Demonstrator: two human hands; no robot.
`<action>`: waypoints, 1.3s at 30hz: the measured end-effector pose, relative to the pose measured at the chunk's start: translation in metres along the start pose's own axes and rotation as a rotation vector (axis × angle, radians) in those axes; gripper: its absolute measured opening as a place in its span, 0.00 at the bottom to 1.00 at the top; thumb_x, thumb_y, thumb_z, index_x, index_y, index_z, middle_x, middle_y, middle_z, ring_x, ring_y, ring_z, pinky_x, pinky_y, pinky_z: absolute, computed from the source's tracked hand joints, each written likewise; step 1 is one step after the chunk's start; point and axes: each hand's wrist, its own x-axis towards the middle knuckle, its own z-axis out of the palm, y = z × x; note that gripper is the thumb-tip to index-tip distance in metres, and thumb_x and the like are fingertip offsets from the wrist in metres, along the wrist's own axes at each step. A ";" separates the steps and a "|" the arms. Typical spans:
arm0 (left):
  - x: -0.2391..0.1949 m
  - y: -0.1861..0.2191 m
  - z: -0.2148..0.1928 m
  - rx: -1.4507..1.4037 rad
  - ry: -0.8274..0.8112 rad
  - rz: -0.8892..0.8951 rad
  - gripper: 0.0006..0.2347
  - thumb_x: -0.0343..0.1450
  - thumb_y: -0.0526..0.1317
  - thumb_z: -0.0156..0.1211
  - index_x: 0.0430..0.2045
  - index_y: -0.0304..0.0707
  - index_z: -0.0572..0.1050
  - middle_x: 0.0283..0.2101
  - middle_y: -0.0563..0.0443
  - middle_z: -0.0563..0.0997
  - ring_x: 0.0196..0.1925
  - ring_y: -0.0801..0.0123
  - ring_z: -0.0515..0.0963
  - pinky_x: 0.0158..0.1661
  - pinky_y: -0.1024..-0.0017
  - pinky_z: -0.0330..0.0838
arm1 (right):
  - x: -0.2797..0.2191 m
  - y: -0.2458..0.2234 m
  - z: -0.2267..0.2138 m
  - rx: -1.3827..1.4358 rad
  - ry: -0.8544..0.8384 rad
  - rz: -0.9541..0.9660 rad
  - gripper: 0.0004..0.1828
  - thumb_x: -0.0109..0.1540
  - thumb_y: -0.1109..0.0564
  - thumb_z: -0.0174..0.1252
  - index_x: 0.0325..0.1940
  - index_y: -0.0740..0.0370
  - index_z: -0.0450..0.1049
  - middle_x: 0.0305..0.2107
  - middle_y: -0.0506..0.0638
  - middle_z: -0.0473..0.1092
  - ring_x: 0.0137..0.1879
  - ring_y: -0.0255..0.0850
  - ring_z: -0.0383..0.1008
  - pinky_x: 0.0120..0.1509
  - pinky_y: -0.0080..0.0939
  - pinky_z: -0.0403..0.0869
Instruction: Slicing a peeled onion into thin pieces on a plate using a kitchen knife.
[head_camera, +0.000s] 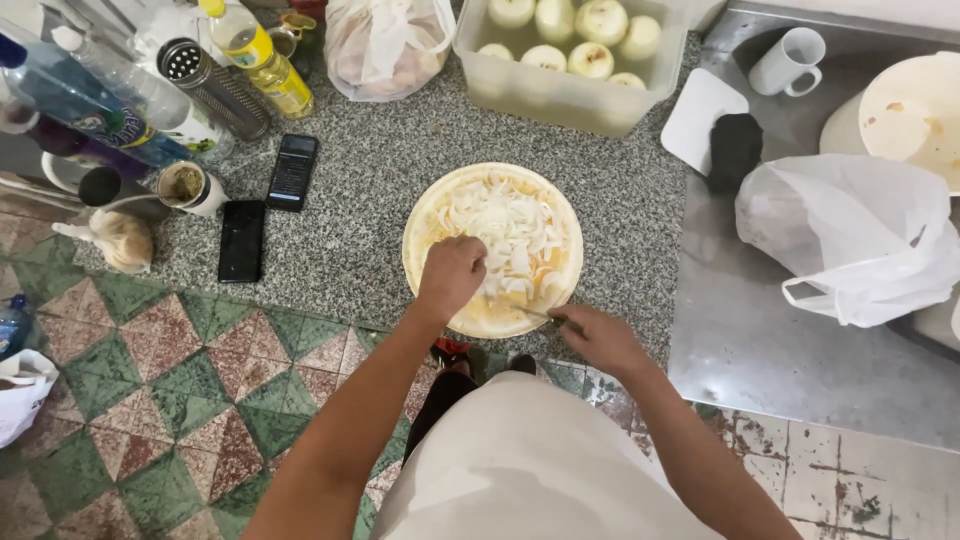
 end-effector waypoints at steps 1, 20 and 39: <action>0.005 0.002 -0.008 0.003 0.002 0.000 0.04 0.68 0.42 0.60 0.32 0.50 0.78 0.29 0.53 0.80 0.36 0.54 0.84 0.42 0.57 0.77 | 0.003 0.003 0.000 0.000 0.001 -0.003 0.23 0.69 0.51 0.47 0.68 0.49 0.70 0.62 0.54 0.70 0.64 0.57 0.72 0.66 0.59 0.73; 0.014 0.013 -0.083 -0.364 0.126 -0.080 0.05 0.68 0.39 0.63 0.34 0.49 0.76 0.51 0.47 0.80 0.54 0.52 0.80 0.51 0.60 0.77 | 0.015 -0.030 0.007 0.112 0.051 0.031 0.24 0.72 0.49 0.43 0.73 0.49 0.63 0.64 0.54 0.66 0.67 0.54 0.69 0.67 0.56 0.72; -0.035 -0.030 0.055 0.233 -0.025 0.400 0.03 0.71 0.45 0.56 0.28 0.56 0.75 0.30 0.59 0.76 0.39 0.65 0.79 0.41 0.66 0.72 | -0.010 0.011 0.015 0.092 0.012 -0.020 0.23 0.70 0.51 0.47 0.70 0.46 0.70 0.56 0.58 0.74 0.63 0.60 0.72 0.66 0.62 0.71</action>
